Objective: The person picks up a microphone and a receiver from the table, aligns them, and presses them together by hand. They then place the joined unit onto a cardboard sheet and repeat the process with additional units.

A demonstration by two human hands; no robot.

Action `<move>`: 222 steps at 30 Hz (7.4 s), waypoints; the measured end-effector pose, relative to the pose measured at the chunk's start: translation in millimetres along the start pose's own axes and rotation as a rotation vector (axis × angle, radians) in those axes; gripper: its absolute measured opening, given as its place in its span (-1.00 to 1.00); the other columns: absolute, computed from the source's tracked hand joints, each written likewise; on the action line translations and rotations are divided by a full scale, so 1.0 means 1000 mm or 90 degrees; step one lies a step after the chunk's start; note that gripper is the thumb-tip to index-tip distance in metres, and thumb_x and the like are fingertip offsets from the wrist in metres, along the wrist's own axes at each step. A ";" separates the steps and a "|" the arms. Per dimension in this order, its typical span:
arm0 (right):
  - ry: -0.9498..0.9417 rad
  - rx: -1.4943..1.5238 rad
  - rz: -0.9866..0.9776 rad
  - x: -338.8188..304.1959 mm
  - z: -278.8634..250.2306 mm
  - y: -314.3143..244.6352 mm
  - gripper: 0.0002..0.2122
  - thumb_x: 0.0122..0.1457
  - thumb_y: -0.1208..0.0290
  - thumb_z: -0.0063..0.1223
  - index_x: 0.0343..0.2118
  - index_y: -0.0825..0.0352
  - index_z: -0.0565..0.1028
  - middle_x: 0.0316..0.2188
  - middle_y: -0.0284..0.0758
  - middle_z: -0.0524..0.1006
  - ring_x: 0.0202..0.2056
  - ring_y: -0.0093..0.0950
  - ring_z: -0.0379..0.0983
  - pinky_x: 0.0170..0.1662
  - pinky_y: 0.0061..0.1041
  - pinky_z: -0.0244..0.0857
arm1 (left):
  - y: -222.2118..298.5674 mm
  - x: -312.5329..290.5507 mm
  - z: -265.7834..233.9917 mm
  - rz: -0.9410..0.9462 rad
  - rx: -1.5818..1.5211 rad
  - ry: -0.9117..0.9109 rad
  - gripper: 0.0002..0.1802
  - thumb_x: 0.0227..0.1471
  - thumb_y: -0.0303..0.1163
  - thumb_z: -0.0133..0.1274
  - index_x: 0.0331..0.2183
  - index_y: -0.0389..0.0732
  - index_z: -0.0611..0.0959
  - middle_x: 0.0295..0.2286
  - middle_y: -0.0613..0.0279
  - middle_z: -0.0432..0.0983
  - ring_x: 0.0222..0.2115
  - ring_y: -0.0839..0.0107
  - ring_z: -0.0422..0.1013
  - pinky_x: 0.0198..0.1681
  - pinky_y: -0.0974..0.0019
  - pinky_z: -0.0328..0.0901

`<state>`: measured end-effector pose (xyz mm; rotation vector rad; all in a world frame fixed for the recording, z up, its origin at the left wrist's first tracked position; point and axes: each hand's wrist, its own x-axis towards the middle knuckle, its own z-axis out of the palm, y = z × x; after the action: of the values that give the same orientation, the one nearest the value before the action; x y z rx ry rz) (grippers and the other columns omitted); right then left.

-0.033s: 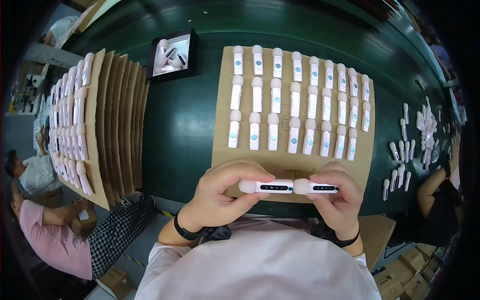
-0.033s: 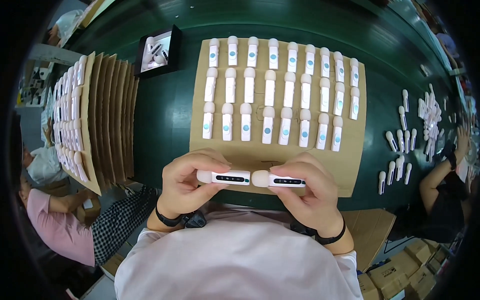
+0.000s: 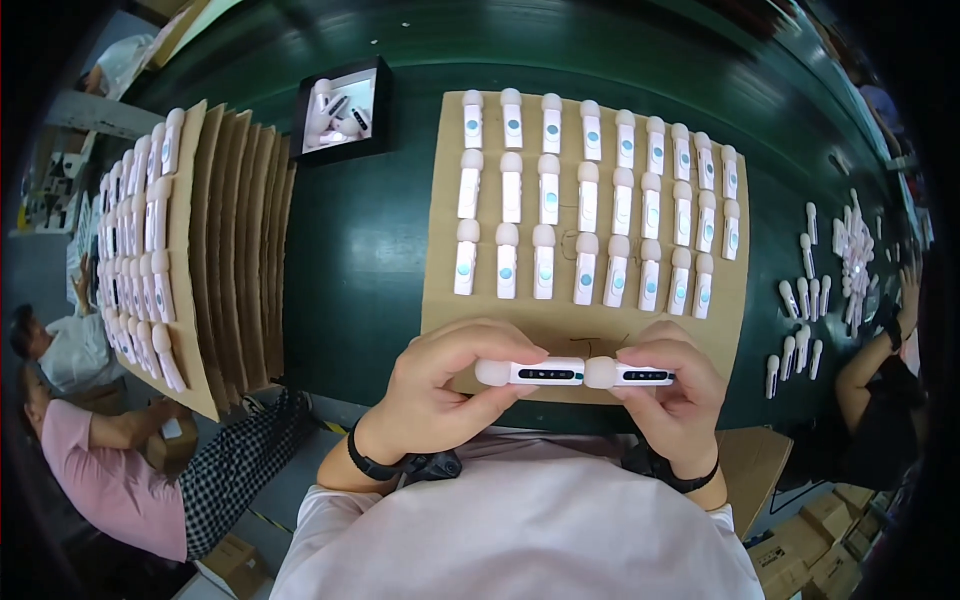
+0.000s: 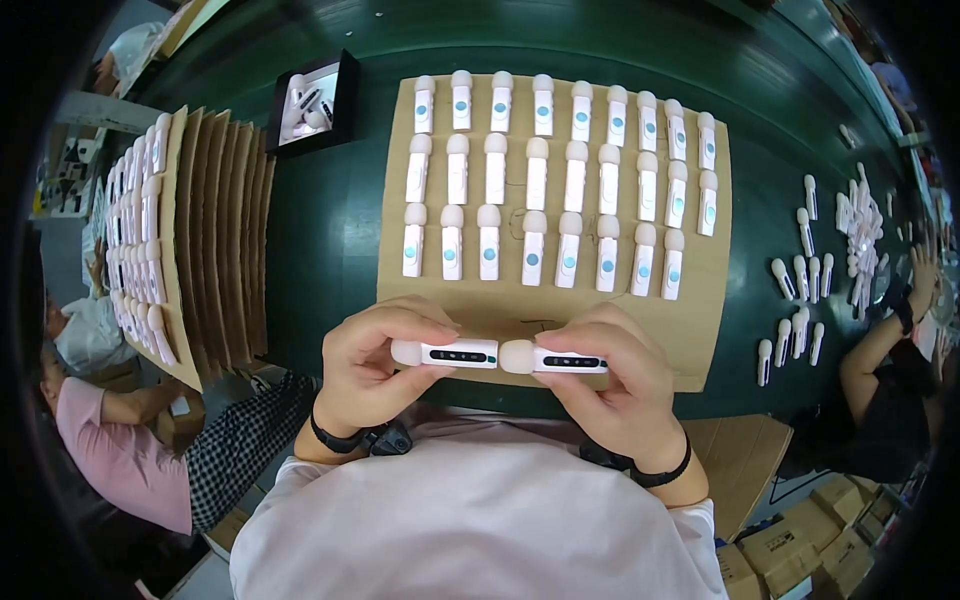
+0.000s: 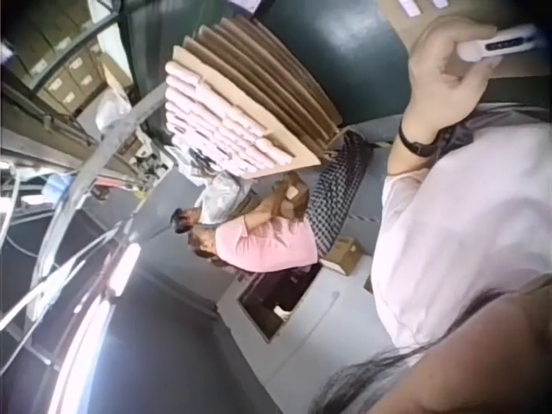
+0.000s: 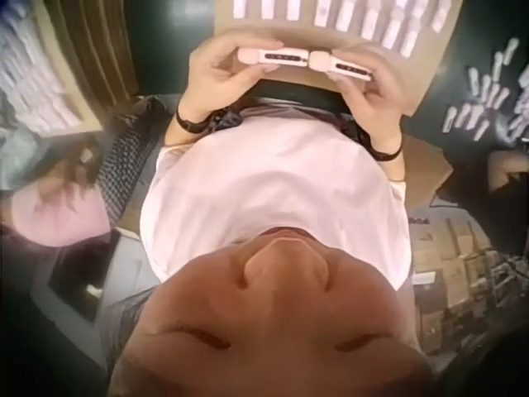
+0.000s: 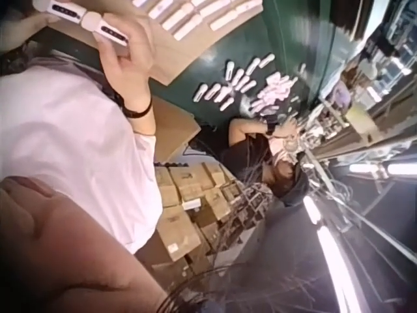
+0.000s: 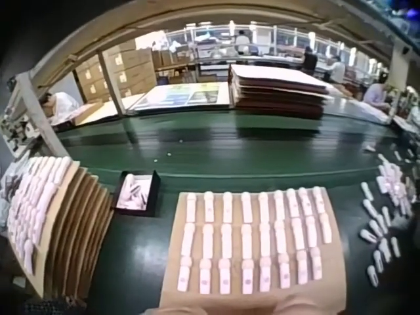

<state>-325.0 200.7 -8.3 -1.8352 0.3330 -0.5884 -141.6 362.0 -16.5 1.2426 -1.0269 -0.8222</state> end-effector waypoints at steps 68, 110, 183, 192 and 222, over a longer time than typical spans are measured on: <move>0.217 -0.336 -0.069 -0.034 -0.092 0.030 -0.74 -0.02 0.75 0.12 -0.25 0.38 0.40 -0.16 -0.13 0.53 -0.17 -0.32 0.50 -0.15 -0.43 0.37 | -0.002 0.009 0.006 0.094 0.174 -0.014 -0.76 -0.11 -0.58 0.17 -0.29 -0.27 0.58 -0.35 0.16 0.52 -0.30 0.31 0.42 -0.01 0.09 0.28; 0.046 -0.056 -0.027 0.012 0.005 -0.011 -0.78 0.11 0.52 0.12 -0.17 0.41 0.48 -0.43 -0.30 0.49 -0.45 -0.52 0.41 -0.39 -0.56 0.29 | 0.010 0.034 0.038 0.265 0.326 0.010 -0.67 -0.24 -0.66 0.26 -0.31 -0.26 0.60 -0.41 0.12 0.58 -0.38 0.22 0.50 -0.09 0.05 0.33; 0.028 0.071 0.040 -0.020 -0.018 -0.001 -0.93 0.23 0.53 -0.03 -0.31 0.41 0.45 -0.50 -0.34 0.43 -0.49 -0.61 0.34 -0.42 -0.66 0.18 | -0.010 -0.031 -0.025 0.170 0.845 -0.052 -0.58 -0.22 -0.46 0.24 -0.20 -0.21 0.56 -0.20 0.12 0.51 -0.17 0.17 0.44 0.00 0.05 0.30; 0.031 -0.300 -0.036 -0.005 -0.102 -0.026 -0.95 0.12 0.62 0.01 -0.35 0.43 0.49 -0.50 -0.32 0.48 -0.47 -0.55 0.40 -0.39 -0.59 0.23 | -0.007 -0.042 -0.032 0.122 0.815 -0.042 -0.49 -0.20 -0.44 0.24 -0.12 -0.22 0.51 -0.13 0.06 0.46 -0.13 0.07 0.40 0.02 0.00 0.26; -0.005 -0.652 -0.025 0.282 -0.247 0.185 -0.80 0.08 0.47 0.14 -0.23 0.37 0.52 -0.32 -0.15 0.49 -0.21 -0.19 0.44 -0.07 -0.30 0.32 | 0.045 -0.010 -0.002 0.101 0.743 0.239 -0.63 -0.21 -0.52 0.23 -0.24 -0.25 0.55 -0.19 0.03 0.51 -0.21 0.01 0.44 -0.10 0.07 0.32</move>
<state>-213.6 -199.1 -54.8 -2.8231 0.6743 -0.4604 -144.8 379.1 25.8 2.1301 -1.2930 0.2475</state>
